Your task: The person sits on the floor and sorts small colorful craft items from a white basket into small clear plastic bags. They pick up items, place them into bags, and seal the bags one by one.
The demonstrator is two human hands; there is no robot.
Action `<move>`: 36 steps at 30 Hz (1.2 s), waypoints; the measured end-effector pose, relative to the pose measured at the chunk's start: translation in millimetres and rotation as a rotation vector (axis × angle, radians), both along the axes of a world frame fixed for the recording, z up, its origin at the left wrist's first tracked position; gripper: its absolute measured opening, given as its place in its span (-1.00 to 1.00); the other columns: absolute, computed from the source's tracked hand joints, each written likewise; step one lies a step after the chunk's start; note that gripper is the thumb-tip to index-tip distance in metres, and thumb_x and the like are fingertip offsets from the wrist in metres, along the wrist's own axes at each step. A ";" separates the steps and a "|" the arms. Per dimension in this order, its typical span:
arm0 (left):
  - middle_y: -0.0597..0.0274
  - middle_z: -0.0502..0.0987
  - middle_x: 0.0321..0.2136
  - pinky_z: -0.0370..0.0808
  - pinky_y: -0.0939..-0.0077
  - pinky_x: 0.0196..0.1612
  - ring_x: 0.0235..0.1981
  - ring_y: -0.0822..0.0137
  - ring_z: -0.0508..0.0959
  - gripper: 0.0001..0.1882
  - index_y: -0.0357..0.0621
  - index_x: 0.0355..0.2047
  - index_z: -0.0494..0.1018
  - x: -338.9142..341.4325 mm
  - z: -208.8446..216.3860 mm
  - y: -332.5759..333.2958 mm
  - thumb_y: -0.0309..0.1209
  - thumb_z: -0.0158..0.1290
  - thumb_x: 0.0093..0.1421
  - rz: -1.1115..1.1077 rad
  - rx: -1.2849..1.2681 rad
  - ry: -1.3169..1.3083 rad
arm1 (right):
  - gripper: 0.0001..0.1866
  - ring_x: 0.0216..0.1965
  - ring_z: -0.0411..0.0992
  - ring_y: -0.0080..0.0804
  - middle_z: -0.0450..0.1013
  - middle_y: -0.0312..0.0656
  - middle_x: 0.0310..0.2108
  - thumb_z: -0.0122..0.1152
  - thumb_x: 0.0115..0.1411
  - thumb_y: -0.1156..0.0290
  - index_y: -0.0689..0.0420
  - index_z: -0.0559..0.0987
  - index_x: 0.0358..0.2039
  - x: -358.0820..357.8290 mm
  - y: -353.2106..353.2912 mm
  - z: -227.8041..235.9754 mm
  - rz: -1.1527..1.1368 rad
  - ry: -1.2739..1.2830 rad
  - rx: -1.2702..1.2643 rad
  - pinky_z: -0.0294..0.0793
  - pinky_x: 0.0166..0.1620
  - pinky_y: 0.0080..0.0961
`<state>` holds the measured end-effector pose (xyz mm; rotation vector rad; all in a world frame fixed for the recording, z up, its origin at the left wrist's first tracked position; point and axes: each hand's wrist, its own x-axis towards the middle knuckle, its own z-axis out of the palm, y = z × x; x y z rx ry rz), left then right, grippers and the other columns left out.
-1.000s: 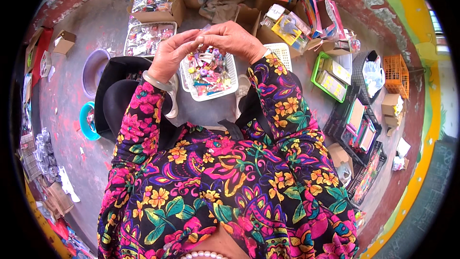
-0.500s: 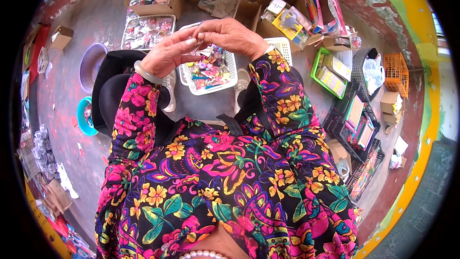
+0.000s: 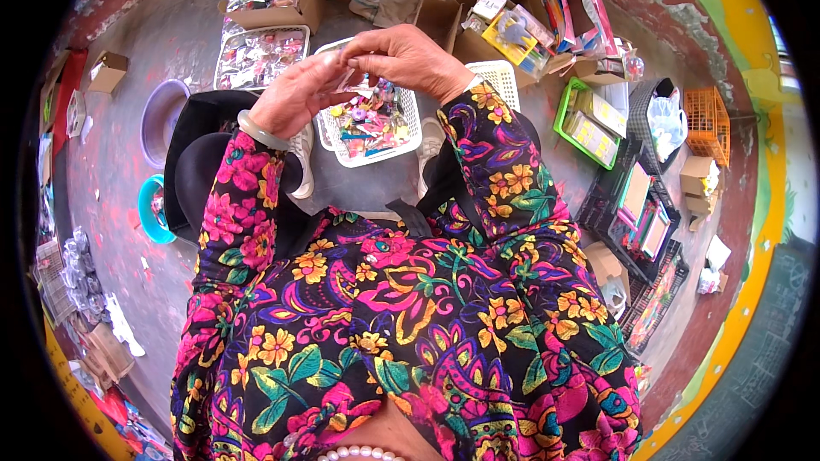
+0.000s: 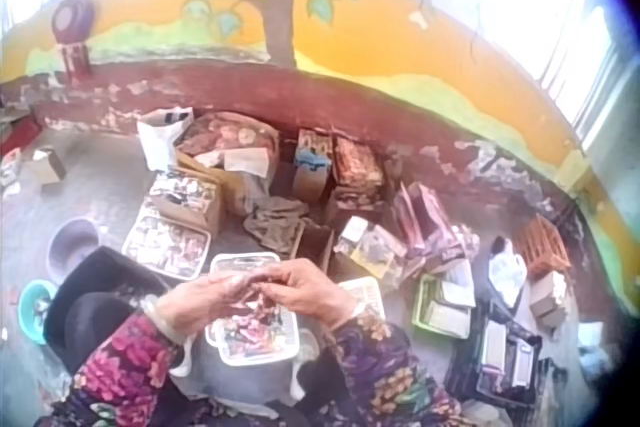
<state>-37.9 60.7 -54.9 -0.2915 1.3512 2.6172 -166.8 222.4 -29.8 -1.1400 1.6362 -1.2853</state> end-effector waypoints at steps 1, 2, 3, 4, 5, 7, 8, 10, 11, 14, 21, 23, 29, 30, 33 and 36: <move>0.14 0.43 -0.15 0.40 0.39 -0.06 -0.09 0.29 0.44 -0.63 -0.21 -0.06 0.31 -2.2 -0.1 0.2 -0.23 -0.10 0.22 0.048 0.036 -0.045 | -0.78 -0.43 0.37 -0.60 0.46 -0.28 -0.40 0.03 0.13 0.48 0.24 0.51 -0.22 2.3 0.0 2.8 -0.021 0.026 0.015 0.37 -0.33 -0.69; 0.14 0.44 -0.16 0.41 0.39 -0.07 -0.11 0.30 0.45 -0.64 -0.21 -0.08 0.33 -2.7 1.1 0.8 -0.22 -0.11 0.22 0.048 0.030 -0.036 | -0.78 -0.44 0.37 -0.61 0.46 -0.27 -0.39 0.02 0.14 0.48 0.24 0.51 -0.21 3.7 -0.3 4.2 -0.040 0.052 0.030 0.37 -0.34 -0.69; 0.14 0.45 -0.18 0.42 0.38 -0.08 -0.13 0.30 0.46 -0.65 -0.20 -0.10 0.34 -3.0 3.8 1.4 -0.22 -0.13 0.23 0.048 0.025 -0.026 | -0.78 -0.57 0.33 -0.66 0.48 -0.30 -0.46 0.05 0.11 0.45 0.19 0.53 -0.22 2.4 -0.6 -3.8 -0.067 0.130 -0.052 0.35 -0.48 -0.69; 0.14 0.46 -0.20 0.44 0.37 -0.09 -0.15 0.30 0.47 -0.66 -0.20 -0.12 0.35 -2.9 6.1 1.5 -0.22 -0.14 0.23 0.052 0.017 -0.017 | -0.78 -0.57 0.32 -0.66 0.47 -0.30 -0.47 0.04 0.11 0.45 0.19 0.53 -0.22 2.4 -1.0 -3.8 -0.064 0.160 -0.071 0.35 -0.49 -0.69; 0.15 0.47 -0.21 0.44 0.36 -0.10 -0.15 0.31 0.48 -0.66 -0.20 -0.12 0.35 -3.1 5.7 2.1 -0.22 -0.15 0.24 0.058 0.005 -0.017 | -0.78 -0.58 0.32 -0.66 0.47 -0.30 -0.47 0.04 0.11 0.46 0.19 0.53 -0.22 2.5 -1.5 -3.7 -0.061 0.190 -0.091 0.35 -0.49 -0.69; 0.15 0.47 -0.22 0.45 0.35 -0.12 -0.17 0.32 0.48 -0.66 -0.21 -0.13 0.36 -3.6 3.6 3.2 -0.21 -0.16 0.24 0.072 -0.019 -0.018 | -0.78 -0.59 0.31 -0.67 0.47 -0.30 -0.48 0.03 0.12 0.46 0.19 0.53 -0.22 3.1 -3.0 -3.8 -0.075 0.213 -0.092 0.35 -0.50 -0.69; 0.16 0.48 -0.22 0.46 0.35 -0.13 -0.17 0.33 0.48 -0.65 -0.21 -0.13 0.36 -3.6 3.1 3.4 -0.21 -0.16 0.25 0.077 -0.058 -0.007 | -0.78 -0.59 0.31 -0.67 0.47 -0.30 -0.47 0.02 0.12 0.47 0.19 0.52 -0.21 4.0 -4.2 -4.2 -0.091 0.207 -0.074 0.35 -0.50 -0.69; 0.17 0.48 -0.23 0.47 0.35 -0.15 -0.18 0.34 0.48 -0.65 -0.21 -0.13 0.36 -4.1 2.4 3.7 -0.20 -0.17 0.25 0.084 -0.135 0.019 | -0.78 -0.58 0.32 -0.67 0.47 -0.29 -0.46 0.01 0.12 0.47 0.19 0.52 -0.22 5.7 -5.3 -4.0 -0.115 0.179 -0.042 0.35 -0.48 -0.68; 0.17 0.48 -0.23 0.47 0.36 -0.16 -0.18 0.35 0.49 -0.65 -0.21 -0.13 0.36 -4.6 2.2 3.9 -0.20 -0.17 0.25 0.086 -0.124 0.020 | -0.78 -0.56 0.34 -0.65 0.48 -0.29 -0.46 0.01 0.12 0.47 0.19 0.52 -0.22 6.6 -5.1 -3.4 -0.123 0.159 -0.028 0.36 -0.47 -0.68; 0.17 0.49 -0.24 0.48 0.39 -0.17 -0.19 0.37 0.49 -0.66 -0.20 -0.13 0.37 -3.8 1.3 3.2 -0.21 -0.16 0.25 0.107 -0.109 0.023 | -0.79 -0.49 0.39 -0.61 0.49 -0.27 -0.43 0.00 0.12 0.48 0.20 0.52 -0.23 8.6 -7.7 -4.1 -0.132 0.152 -0.043 0.39 -0.40 -0.66; 0.20 0.51 -0.28 0.48 0.41 -0.17 -0.22 0.39 0.50 -0.70 -0.21 -0.16 0.39 -4.9 -0.8 -0.3 -0.27 -0.10 0.22 0.169 -0.027 -0.003 | -0.83 -0.43 0.42 -0.56 0.49 -0.22 -0.42 0.05 0.09 0.49 0.22 0.52 -0.30 15.7 -13.6 -0.9 -0.240 0.236 -0.136 0.39 -0.34 -0.65; 0.19 0.51 -0.28 0.48 0.42 -0.16 -0.22 0.38 0.50 -0.71 -0.21 -0.17 0.39 -6.4 2.6 0.5 -0.27 -0.10 0.22 0.186 -0.018 0.002 | -0.85 -0.45 0.41 -0.57 0.49 -0.23 -0.44 0.09 0.06 0.51 0.22 0.53 -0.33 17.8 -14.9 -0.7 -0.301 0.270 -0.207 0.39 -0.35 -0.66; 0.12 0.51 -0.28 0.42 0.49 -0.07 -0.22 0.32 0.51 -0.71 -0.28 -0.19 0.40 -10.9 27.3 -17.5 -0.31 -0.12 0.22 0.278 -0.087 0.117 | -0.88 -0.50 0.37 -0.64 0.43 -0.32 -0.43 0.16 0.04 0.54 0.22 0.54 -0.36 12.5 -24.5 12.9 -0.485 0.194 -0.488 0.36 -0.41 -0.73; 0.08 0.50 -0.27 0.42 0.48 -0.07 -0.19 0.31 0.50 -0.70 -0.31 -0.19 0.39 -11.1 31.1 -26.9 -0.31 -0.13 0.23 0.291 -0.100 0.192 | -0.86 -0.51 0.39 -0.65 0.44 -0.32 -0.44 0.15 0.06 0.51 0.24 0.53 -0.33 10.7 -26.6 18.0 -0.562 0.044 -0.476 0.36 -0.43 -0.77; 0.04 0.49 -0.26 0.42 0.47 -0.06 -0.18 0.27 0.50 -0.69 -0.33 -0.19 0.38 -15.6 49.1 -43.1 -0.31 -0.14 0.24 0.297 -0.037 0.211 | -0.82 -0.49 0.42 -0.66 0.48 -0.26 -0.45 0.09 0.11 0.47 0.26 0.51 -0.27 2.6 -43.6 16.3 -0.525 -0.099 -0.403 0.31 -0.47 -0.83; 0.05 0.49 -0.26 0.42 0.48 -0.07 -0.18 0.26 0.50 -0.69 -0.33 -0.19 0.38 -18.7 38.2 -49.3 -0.29 -0.14 0.24 0.281 -0.027 0.276 | -0.79 -0.51 0.40 -0.66 0.48 -0.23 -0.40 0.10 0.12 0.41 0.30 0.51 -0.30 1.4 -55.7 -1.6 -0.456 -0.270 -0.407 0.30 -0.52 -0.84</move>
